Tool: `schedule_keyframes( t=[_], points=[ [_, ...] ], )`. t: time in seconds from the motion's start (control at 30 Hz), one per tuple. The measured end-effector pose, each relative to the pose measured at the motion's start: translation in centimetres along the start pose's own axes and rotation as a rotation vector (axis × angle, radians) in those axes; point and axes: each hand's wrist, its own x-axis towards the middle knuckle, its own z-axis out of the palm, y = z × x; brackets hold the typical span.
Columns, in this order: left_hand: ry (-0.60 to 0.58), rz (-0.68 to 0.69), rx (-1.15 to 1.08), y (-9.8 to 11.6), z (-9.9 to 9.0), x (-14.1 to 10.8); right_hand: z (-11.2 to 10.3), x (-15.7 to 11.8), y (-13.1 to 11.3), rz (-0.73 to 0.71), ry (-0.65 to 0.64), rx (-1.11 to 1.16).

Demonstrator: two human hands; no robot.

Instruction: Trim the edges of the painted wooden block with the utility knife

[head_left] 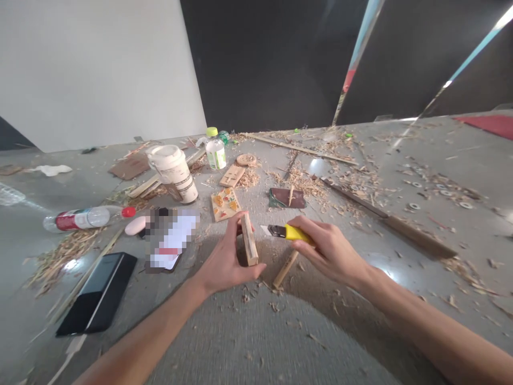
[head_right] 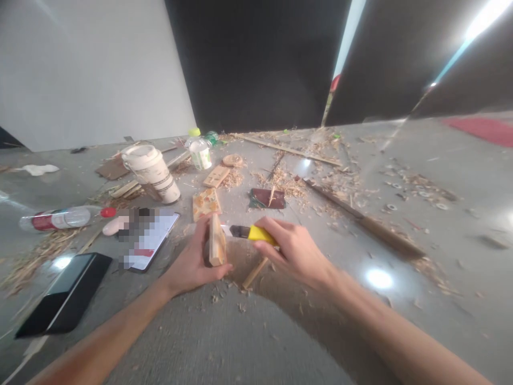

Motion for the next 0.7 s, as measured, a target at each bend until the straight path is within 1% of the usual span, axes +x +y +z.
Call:
schedule_keyframes(
  t=[0.1, 0.2, 0.33, 0.5, 0.7],
  points=[
    [0.000, 0.013, -0.021, 0.2, -0.1, 0.1, -0.1, -0.6, 0.0, -0.105, -0.031, -0.014],
    [-0.001, -0.015, -0.035, 0.3, -0.1, 0.3, 0.0, -1.0, 0.0, -0.189, -0.050, 0.005],
    [-0.005, -0.039, -0.022, 0.0, 0.1, 0.3, 0.1, -1.6, 0.4, -0.185, -0.078, 0.051],
    [-0.023, -0.079, 0.084, -0.9, -0.1, 0.1, -0.2, -1.9, 0.8, -0.200, -0.147, 0.098],
    [-0.040, -0.057, 0.196, -1.3, -0.3, -0.2, -0.5, -1.5, 0.6, -0.238, -0.156, 0.130]
  ],
)
